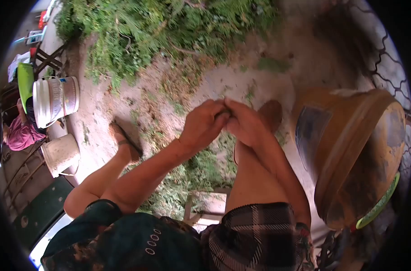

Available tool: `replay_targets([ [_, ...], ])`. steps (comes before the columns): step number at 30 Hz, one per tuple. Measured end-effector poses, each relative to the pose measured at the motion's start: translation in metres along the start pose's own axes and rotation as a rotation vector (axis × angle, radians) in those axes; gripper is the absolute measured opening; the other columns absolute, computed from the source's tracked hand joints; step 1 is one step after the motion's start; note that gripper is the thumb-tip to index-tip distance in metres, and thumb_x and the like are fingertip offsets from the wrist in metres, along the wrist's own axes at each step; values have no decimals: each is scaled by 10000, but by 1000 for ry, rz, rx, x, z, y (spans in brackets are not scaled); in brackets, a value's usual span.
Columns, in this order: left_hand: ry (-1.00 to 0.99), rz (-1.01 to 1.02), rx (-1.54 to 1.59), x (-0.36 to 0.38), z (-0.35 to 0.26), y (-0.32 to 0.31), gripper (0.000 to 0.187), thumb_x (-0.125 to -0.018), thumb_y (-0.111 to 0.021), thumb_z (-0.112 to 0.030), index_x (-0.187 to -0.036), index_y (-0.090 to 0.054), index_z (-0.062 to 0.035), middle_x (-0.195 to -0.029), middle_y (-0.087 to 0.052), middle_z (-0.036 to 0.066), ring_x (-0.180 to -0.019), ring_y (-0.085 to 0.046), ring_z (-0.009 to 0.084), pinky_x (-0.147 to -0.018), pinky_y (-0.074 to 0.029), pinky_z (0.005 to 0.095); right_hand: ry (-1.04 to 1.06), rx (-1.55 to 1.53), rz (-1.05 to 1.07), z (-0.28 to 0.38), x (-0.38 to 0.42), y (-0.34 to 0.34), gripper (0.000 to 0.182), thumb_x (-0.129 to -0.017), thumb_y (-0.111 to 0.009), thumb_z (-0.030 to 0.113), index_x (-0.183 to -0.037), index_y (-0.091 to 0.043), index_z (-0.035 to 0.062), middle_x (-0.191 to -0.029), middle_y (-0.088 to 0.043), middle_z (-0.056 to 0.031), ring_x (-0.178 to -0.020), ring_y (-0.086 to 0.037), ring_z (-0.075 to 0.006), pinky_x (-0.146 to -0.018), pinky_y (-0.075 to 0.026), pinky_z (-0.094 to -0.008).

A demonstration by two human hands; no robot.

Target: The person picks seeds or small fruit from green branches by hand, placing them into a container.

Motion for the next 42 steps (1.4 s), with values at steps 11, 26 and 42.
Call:
replay_targets([
  [11,343,-81,-251,7,58,43,88,-852,-495,-132,-856,-519,-47,-797,-574,164,-724,-560,370,-639,-453,423,-156,445,-113,8,1,-5,183,-884,-571,255,-817,-514,95,-687,-513,-20,-504,-442,-66,-397,-371,-225],
  [26,660,-259,-305,-78,217,104,725,-642,-772,-193,-1261,-412,-80,-1200,-386,329,-977,-528,438,-775,-476,459,-51,366,-323,1,-6,57,231,-889,-542,285,-795,-510,76,-702,-524,-26,-533,-481,-100,-458,-415,-252],
  [42,613,-129,1374,-16,209,58,360,-905,-484,-95,-1215,-427,79,-1098,-564,175,-965,-593,234,-821,-525,304,-47,407,-367,11,-11,48,257,-884,-556,267,-775,-512,38,-669,-532,-43,-486,-494,-98,-428,-413,-249],
])
Point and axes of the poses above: each hand's wrist, its own x-axis away from the middle knuckle, its own y-axis out of the back of the hand, z = x × y, the point moved 9 cm from there along -x, towards the middle knuckle
